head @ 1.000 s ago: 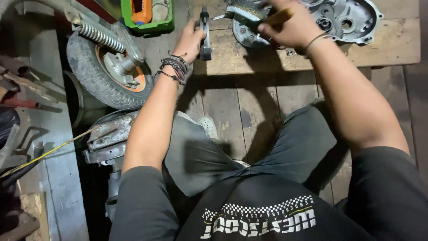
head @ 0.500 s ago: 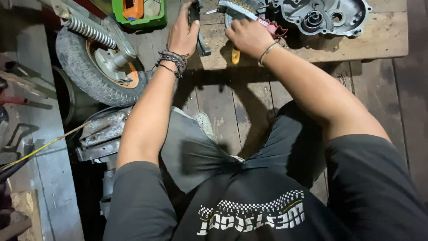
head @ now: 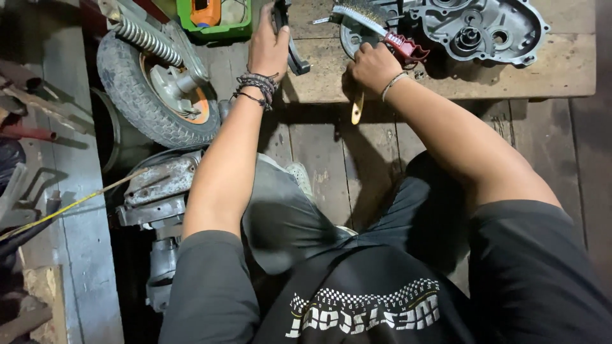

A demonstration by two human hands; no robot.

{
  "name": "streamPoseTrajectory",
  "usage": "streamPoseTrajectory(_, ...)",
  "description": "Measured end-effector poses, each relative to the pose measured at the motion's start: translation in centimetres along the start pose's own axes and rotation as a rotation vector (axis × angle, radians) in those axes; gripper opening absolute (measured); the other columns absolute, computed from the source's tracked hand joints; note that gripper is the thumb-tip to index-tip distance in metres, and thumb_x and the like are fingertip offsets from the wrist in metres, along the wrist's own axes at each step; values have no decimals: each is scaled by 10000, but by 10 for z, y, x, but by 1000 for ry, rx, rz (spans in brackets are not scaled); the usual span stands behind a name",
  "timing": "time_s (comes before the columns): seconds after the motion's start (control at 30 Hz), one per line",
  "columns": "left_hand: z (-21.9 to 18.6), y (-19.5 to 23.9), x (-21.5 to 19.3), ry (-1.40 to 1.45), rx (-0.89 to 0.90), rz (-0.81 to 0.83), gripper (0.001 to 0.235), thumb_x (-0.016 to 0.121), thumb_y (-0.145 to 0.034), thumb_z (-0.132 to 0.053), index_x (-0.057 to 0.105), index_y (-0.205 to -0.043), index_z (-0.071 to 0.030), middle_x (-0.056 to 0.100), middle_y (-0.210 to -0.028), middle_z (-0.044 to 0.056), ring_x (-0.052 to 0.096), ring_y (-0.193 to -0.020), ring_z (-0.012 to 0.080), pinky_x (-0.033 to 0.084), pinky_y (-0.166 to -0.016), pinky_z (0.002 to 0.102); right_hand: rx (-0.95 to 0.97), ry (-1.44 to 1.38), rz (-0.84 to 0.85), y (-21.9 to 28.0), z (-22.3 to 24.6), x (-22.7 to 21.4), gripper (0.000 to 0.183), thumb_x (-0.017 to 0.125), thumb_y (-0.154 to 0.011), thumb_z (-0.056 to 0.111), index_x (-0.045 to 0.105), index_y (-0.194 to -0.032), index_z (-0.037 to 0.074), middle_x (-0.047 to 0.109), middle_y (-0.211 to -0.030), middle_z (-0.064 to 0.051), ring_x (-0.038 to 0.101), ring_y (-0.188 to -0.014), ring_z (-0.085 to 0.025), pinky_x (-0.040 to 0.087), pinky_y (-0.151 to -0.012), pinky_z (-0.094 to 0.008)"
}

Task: Cleaning a motorcycle engine casing with a brush and inspecting brake shoe components.

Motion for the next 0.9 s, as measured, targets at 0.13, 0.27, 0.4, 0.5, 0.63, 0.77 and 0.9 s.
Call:
streamPoseTrajectory(0.13, -9, 0, 0, -3, -27, 52, 456, 543, -977, -140, 421, -1406, -236, 733, -884, 51, 712, -678, 240, 537, -608, 406, 28, -100, 49, 1, -11, 8, 159, 639, -928, 252, 768, -892, 167, 759, -977, -38, 640, -789, -191, 534, -656, -318)
streamPoseTrajectory(0.27, -6, -3, 9, -2, -36, 63, 396, 525, -980, -161, 433, -1363, -205, 755, -958, 59, 734, -710, 260, 549, -615, 422, 102, -102, 195, 1, -47, -17, 189, 561, -1063, 253, 698, -952, 185, 750, -879, 1, 693, -691, -131, 576, -582, -281)
streamPoseTrajectory(0.4, -2, -1, 14, -33, -40, 87, 437, 537, -999, -187, 402, -1412, -230, 755, -956, 44, 720, -693, 233, 543, -610, 408, 328, -92, 133, 16, -73, -12, 143, 661, -898, 196, 751, -994, 141, 741, -905, -79, 723, -706, -233, 565, -542, -325)
streamPoseTrajectory(0.5, -2, -3, 20, -70, -41, 125, 454, 544, -1005, -181, 392, -1432, -214, 760, -969, 57, 725, -720, 243, 549, -627, 415, 390, -94, 174, 23, -76, 3, 194, 696, -873, 202, 719, -1042, 109, 716, -925, -120, 708, -635, -253, 546, -510, -342)
streamPoseTrajectory(0.63, -11, -1, 18, -71, -28, 123, 460, 547, -975, -169, 422, -1417, -188, 764, -1083, 104, 744, -850, 307, 575, -715, 444, 446, -128, 237, 19, -76, 22, 433, 840, -762, 221, 671, -1120, 45, 635, -978, -132, 661, -654, -230, 573, -537, -316)
streamPoseTrajectory(0.77, -10, 2, 19, -105, -26, 134, 452, 556, -968, -171, 427, -1401, -139, 757, -1072, 134, 737, -854, 332, 564, -729, 462, 453, -66, 130, 18, -75, 31, 134, 645, -959, 179, 687, -1039, 80, 675, -874, -110, 660, -563, -216, 534, -473, -324)
streamPoseTrajectory(0.9, -10, 5, 19, -121, 8, 166, 463, 570, -968, -147, 425, -1406, -121, 757, -1034, 131, 732, -828, 326, 560, -715, 452, 426, -69, 197, 19, -74, 24, 172, 701, -912, 204, 643, -1026, 89, 689, -830, -89, 658, -555, -194, 517, -462, -302)
Point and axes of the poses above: each hand's wrist, its own y-axis away from the middle knuckle, its own x-axis out of the palm, z = x × y, the point moved 6 cm from there along -y, towards the middle knuckle
